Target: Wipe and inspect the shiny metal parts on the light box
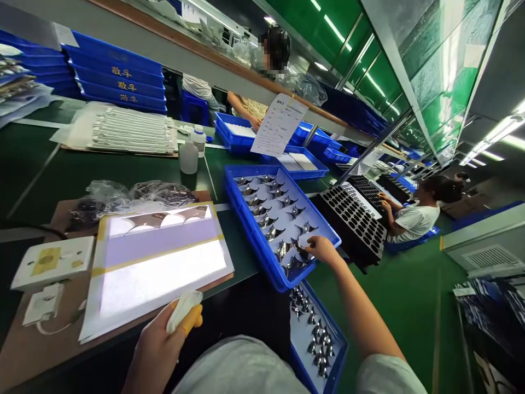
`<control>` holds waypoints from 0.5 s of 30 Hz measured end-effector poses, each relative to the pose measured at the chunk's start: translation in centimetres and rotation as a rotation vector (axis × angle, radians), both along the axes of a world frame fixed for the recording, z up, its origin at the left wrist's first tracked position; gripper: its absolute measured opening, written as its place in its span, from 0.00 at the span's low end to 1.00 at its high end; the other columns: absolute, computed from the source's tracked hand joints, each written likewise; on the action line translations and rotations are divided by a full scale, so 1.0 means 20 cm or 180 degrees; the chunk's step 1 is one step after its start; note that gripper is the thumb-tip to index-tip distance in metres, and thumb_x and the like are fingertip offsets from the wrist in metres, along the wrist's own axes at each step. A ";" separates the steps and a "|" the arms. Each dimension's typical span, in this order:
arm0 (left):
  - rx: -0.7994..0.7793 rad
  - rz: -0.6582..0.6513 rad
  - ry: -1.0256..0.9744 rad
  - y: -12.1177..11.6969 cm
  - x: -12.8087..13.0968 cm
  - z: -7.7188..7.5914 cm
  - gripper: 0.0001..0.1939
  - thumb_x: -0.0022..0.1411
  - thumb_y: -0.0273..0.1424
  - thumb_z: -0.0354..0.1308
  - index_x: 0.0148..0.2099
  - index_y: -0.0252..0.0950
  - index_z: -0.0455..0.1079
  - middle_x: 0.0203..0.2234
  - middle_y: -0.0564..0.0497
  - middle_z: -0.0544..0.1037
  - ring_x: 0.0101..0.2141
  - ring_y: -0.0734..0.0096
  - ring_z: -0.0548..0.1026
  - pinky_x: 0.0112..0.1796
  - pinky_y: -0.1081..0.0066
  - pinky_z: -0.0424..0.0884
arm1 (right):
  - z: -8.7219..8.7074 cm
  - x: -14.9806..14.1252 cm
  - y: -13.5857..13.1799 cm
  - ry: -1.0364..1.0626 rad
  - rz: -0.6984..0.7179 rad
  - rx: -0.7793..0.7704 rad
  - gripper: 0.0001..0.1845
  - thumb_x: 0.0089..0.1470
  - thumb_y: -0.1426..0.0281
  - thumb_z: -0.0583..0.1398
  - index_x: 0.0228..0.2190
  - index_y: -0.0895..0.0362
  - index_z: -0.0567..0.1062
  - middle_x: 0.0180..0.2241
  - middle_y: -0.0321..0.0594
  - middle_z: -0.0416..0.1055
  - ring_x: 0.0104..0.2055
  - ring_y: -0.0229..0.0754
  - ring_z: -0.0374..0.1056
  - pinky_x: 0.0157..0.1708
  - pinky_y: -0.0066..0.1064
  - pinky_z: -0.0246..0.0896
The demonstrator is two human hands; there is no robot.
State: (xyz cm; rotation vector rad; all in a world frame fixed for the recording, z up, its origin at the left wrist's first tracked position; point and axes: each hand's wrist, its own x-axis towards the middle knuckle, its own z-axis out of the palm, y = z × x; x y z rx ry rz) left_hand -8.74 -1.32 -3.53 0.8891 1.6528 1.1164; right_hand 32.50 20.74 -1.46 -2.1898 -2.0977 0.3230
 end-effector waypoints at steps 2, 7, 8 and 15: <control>-0.0123 0.0044 -0.0002 0.02 0.03 0.01 0.19 0.52 0.46 0.60 0.40 0.39 0.76 0.18 0.57 0.71 0.18 0.71 0.62 0.19 0.72 0.59 | -0.02 0.00 0.01 -0.0105 0.0073 -0.0152 0.12 0.51 0.73 0.69 0.40 0.58 0.83 0.36 0.43 0.82 0.40 0.48 0.78 0.40 0.31 0.66; -0.0206 0.0167 0.0340 0.10 0.06 0.03 0.16 0.53 0.43 0.59 0.40 0.39 0.77 0.18 0.57 0.71 0.19 0.70 0.63 0.20 0.73 0.59 | -0.02 0.00 0.01 -0.0130 0.0223 -0.0239 0.11 0.53 0.77 0.65 0.39 0.57 0.83 0.35 0.41 0.82 0.40 0.46 0.77 0.38 0.30 0.63; -0.0184 0.0157 0.0487 0.12 0.06 0.03 0.17 0.53 0.44 0.59 0.40 0.40 0.77 0.21 0.56 0.74 0.20 0.69 0.66 0.20 0.72 0.60 | 0.00 0.01 0.00 -0.0121 0.0223 -0.0208 0.11 0.54 0.77 0.64 0.39 0.57 0.83 0.36 0.42 0.82 0.40 0.46 0.77 0.39 0.30 0.63; 0.0594 -0.0198 0.1595 0.27 0.05 0.07 0.19 0.60 0.48 0.61 0.46 0.40 0.76 0.27 0.56 0.82 0.26 0.66 0.78 0.28 0.72 0.74 | 0.19 0.06 -0.15 0.0008 0.0023 0.0393 0.11 0.58 0.75 0.60 0.38 0.56 0.82 0.40 0.47 0.81 0.42 0.50 0.77 0.43 0.36 0.65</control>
